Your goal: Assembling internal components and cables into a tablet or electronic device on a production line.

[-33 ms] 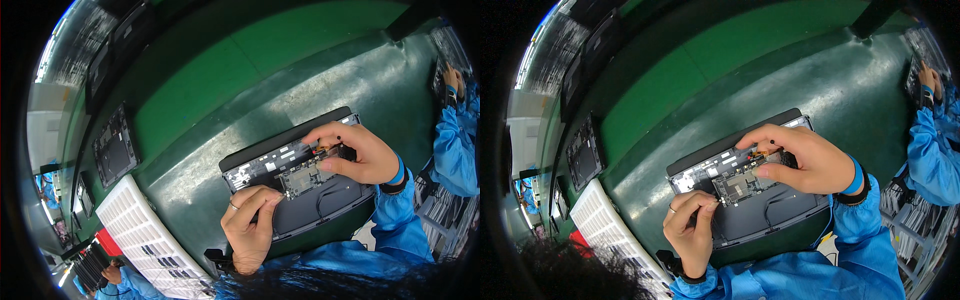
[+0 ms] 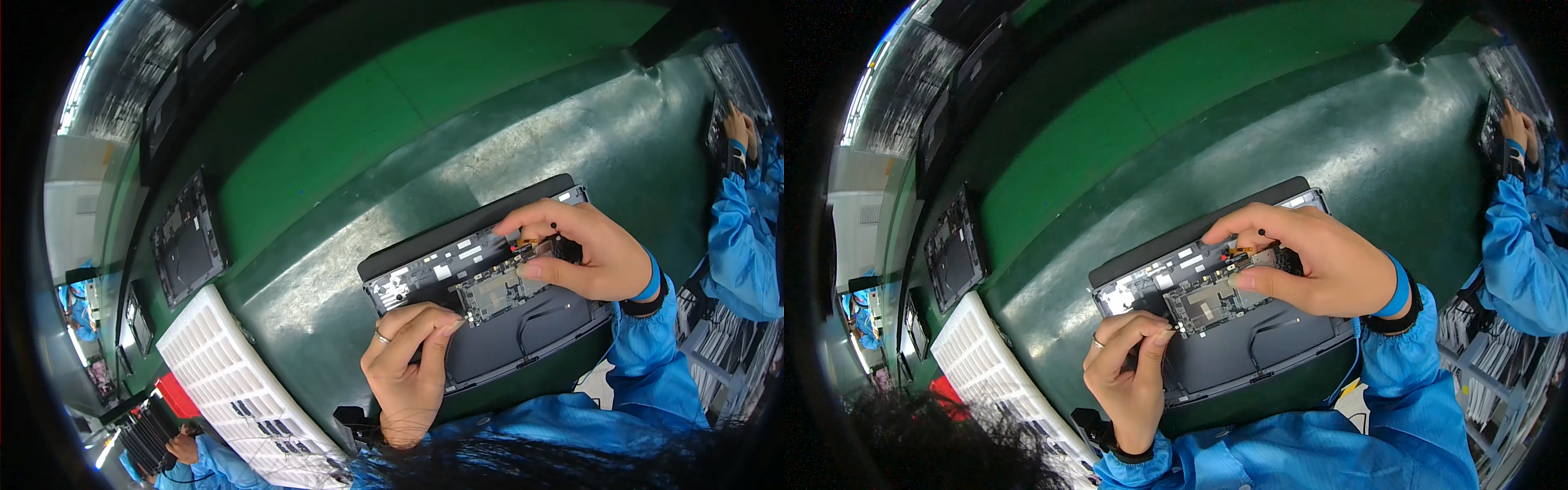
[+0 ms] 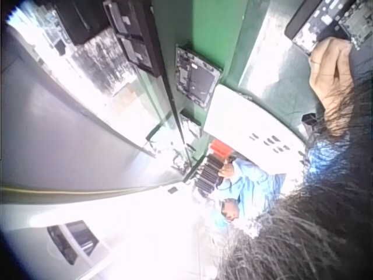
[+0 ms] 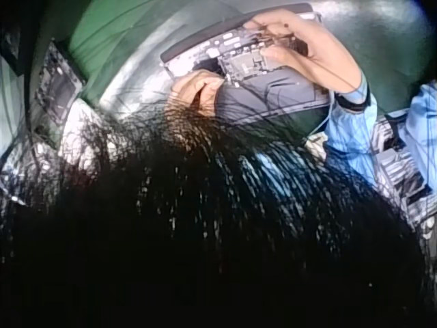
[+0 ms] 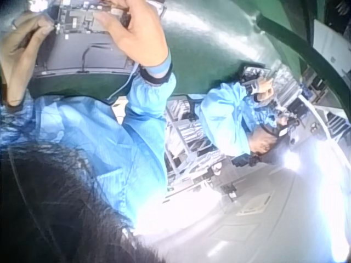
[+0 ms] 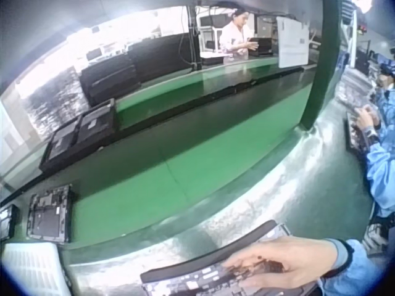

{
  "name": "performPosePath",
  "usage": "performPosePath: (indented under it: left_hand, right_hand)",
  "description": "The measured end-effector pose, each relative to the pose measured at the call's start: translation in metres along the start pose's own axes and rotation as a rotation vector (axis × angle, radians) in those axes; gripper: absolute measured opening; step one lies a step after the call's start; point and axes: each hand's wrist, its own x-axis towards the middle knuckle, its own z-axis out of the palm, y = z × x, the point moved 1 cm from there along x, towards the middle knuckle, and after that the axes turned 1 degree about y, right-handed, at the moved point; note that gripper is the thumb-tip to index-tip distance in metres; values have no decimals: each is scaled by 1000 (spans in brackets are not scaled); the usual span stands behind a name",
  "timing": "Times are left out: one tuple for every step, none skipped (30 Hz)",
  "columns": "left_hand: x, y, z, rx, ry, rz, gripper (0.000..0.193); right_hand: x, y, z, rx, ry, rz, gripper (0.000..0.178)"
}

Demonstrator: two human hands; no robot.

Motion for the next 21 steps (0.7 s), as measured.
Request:
performPosePath:
  left_hand:
    - [0,0,0,6,-1,9,12]
    - [0,-1,-1,12,-2,19,12]
    - [0,-1,0,13,-3,17,12]
    - [0,-1,0,20,-2,26,13]
    - [0,-2,1,26,-2,35,13]
    - [0,-2,1,26,-2,35,13]
    - [1,-1,1,29,-10,40,13]
    - [1,-1,1,31,-19,45,14]
    - [1,-1,1,31,-19,45,14]
    - [0,-1,1,36,-23,44,15]
    - [0,-1,1,40,-27,43,16]
    - [0,-2,1,41,-26,43,16]
    - [-1,-2,1,61,-19,62,18]
    - [-1,-2,1,81,-11,81,19]
    - [-1,-3,1,81,-12,81,19]
    - [-2,-3,1,128,5,129,21]
    - [-2,-2,1,176,21,178,22]
    - [-2,-2,0,176,21,178,22]
    - [-1,-2,-1,235,23,233,23]
    - [-1,-2,-2,295,25,288,23]
    - [-1,-3,-2,294,24,288,23]
  right_hand:
    - [0,0,0,-14,-2,-16,46]
    - [1,0,1,-29,-4,-33,46]
    - [1,-1,0,-26,-5,-31,46]
    - [1,-3,0,-6,-5,-2,45]
    - [1,-3,0,15,-6,27,45]
    - [1,-4,-1,14,-6,27,45]
    - [0,-5,-2,8,-17,34,46]
    - [0,-5,-3,3,-28,41,47]
    - [0,-6,-3,3,-27,42,47]
    - [0,-6,-2,9,-24,39,48]
    - [-1,-6,-2,16,-21,37,50]
    - [0,-4,-1,17,-22,37,50]
    - [0,1,0,16,-22,7,52]
    - [0,3,1,16,-22,-22,55]
    - [0,2,0,15,-22,-21,55]
    - [0,-1,-2,9,-41,-2,58]
    - [0,-2,-2,3,-60,16,60]
    - [0,-2,-3,3,-59,16,60]
    - [0,-1,-3,-8,-63,18,61]
    - [0,-1,-3,-19,-67,20,62]
    - [-1,0,-3,-19,-66,21,62]
